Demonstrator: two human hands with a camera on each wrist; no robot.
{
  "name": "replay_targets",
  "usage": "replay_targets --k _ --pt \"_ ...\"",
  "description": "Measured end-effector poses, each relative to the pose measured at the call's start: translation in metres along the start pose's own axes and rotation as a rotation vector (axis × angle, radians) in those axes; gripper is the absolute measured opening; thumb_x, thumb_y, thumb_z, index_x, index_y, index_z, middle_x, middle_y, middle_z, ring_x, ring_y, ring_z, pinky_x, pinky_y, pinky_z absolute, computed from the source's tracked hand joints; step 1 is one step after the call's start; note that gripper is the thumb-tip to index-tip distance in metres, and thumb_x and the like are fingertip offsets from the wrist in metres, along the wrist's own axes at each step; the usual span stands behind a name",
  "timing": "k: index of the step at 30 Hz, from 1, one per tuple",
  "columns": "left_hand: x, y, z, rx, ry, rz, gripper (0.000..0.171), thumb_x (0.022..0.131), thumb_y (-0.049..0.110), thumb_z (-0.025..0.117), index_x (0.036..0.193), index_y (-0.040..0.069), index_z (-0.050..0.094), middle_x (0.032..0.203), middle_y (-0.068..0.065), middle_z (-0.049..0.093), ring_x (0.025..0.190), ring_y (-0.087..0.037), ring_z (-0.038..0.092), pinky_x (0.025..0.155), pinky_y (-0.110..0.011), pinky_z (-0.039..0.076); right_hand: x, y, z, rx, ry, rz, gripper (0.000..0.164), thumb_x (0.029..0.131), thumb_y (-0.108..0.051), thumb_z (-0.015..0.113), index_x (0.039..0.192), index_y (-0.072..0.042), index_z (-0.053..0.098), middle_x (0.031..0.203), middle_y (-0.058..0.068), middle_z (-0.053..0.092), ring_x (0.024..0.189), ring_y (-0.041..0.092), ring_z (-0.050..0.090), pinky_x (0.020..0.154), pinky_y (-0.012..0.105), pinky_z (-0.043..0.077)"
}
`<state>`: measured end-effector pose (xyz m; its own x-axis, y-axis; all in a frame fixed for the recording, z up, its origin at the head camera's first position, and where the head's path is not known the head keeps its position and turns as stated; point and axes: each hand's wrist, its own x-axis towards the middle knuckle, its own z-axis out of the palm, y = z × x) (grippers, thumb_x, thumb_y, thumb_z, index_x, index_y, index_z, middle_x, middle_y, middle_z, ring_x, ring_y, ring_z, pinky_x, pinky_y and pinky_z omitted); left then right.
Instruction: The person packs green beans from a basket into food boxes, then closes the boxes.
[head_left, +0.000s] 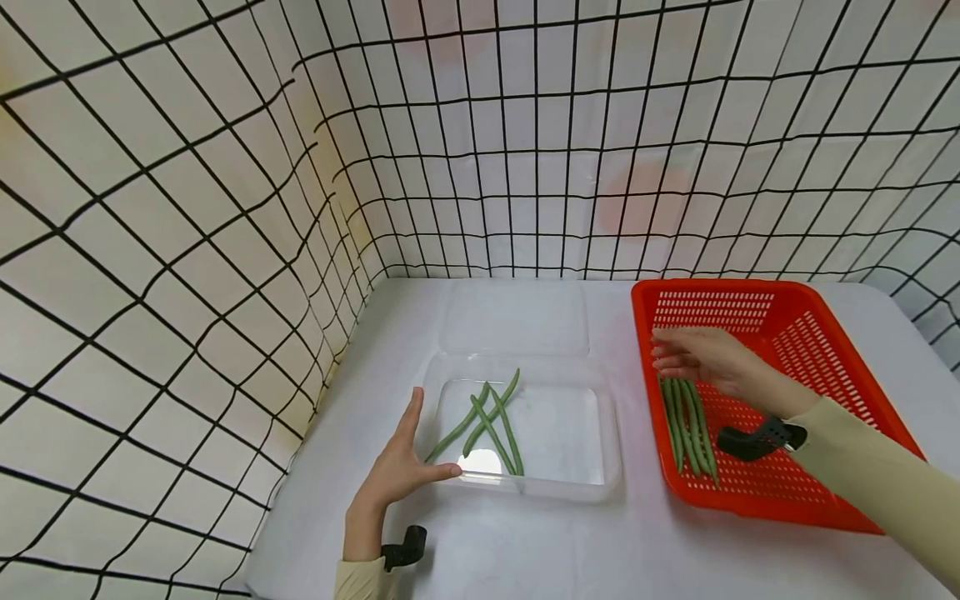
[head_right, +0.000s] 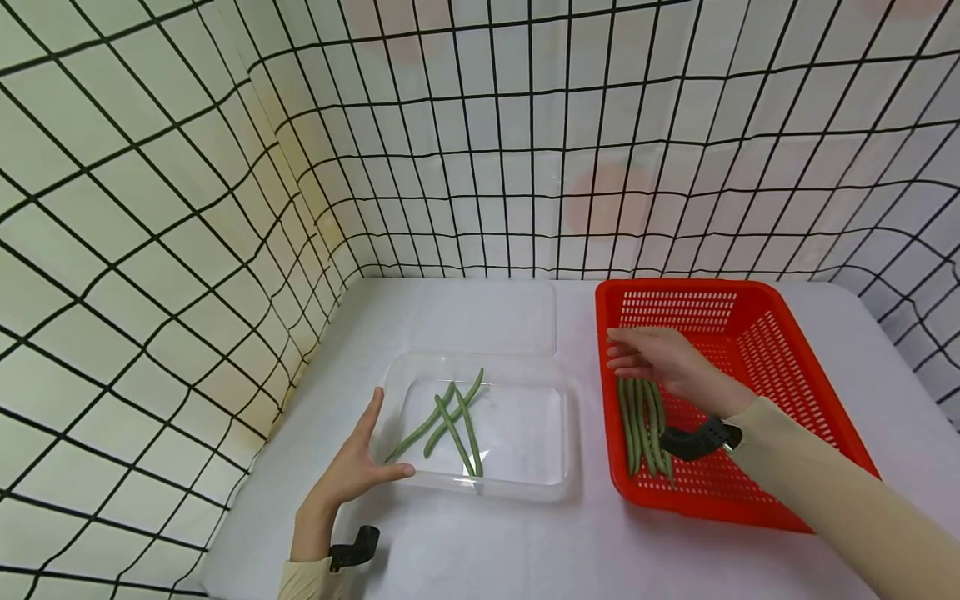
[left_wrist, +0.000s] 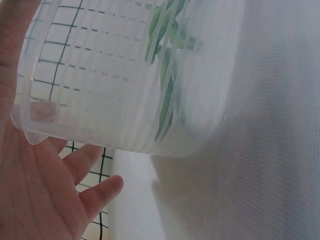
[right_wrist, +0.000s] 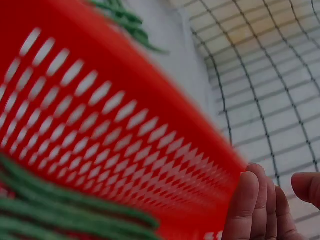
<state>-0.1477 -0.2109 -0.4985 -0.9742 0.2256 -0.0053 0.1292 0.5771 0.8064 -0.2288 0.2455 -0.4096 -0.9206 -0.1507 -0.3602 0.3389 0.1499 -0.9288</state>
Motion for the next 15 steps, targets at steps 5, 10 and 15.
replay_targets --k 5,10,15 --pt "-0.001 0.001 0.0 -0.003 -0.002 0.001 0.13 0.057 0.057 0.085 0.153 0.031 0.0 0.158 0.008 0.001 0.141 -0.014 0.005 0.11 -0.05 0.016 -0.002 0.027 -0.037 -0.001 0.052 0.046 0.035 0.095 -0.035 0.058 0.11 -0.004 0.057 0.087 0.002 0.066 0.081 0.015 0.067 0.078 0.033 0.053" --pt "-0.002 0.001 -0.001 -0.01 -0.006 -0.004 0.129 0.058 0.055 0.085 0.152 0.036 -0.001 0.158 0.009 0.001 0.141 -0.013 0.004 0.11 -0.05 0.015 0.001 0.055 -0.066 -0.068 -0.001 0.121 0.053 0.097 -0.034 0.055 0.127 0.01 0.049 0.092 0.006 0.068 0.082 0.02 0.067 0.078 0.036 0.053" --pt "-0.001 0.002 0.0 -0.008 -0.003 0.011 0.129 0.058 0.054 0.085 0.152 0.033 0.0 0.158 0.008 0.001 0.141 -0.014 0.004 0.11 -0.049 0.014 0.006 0.082 -0.084 -0.195 -0.059 0.201 0.058 0.099 -0.03 0.051 0.126 0.021 0.045 0.092 0.01 0.068 0.08 0.023 0.067 0.074 0.038 0.055"
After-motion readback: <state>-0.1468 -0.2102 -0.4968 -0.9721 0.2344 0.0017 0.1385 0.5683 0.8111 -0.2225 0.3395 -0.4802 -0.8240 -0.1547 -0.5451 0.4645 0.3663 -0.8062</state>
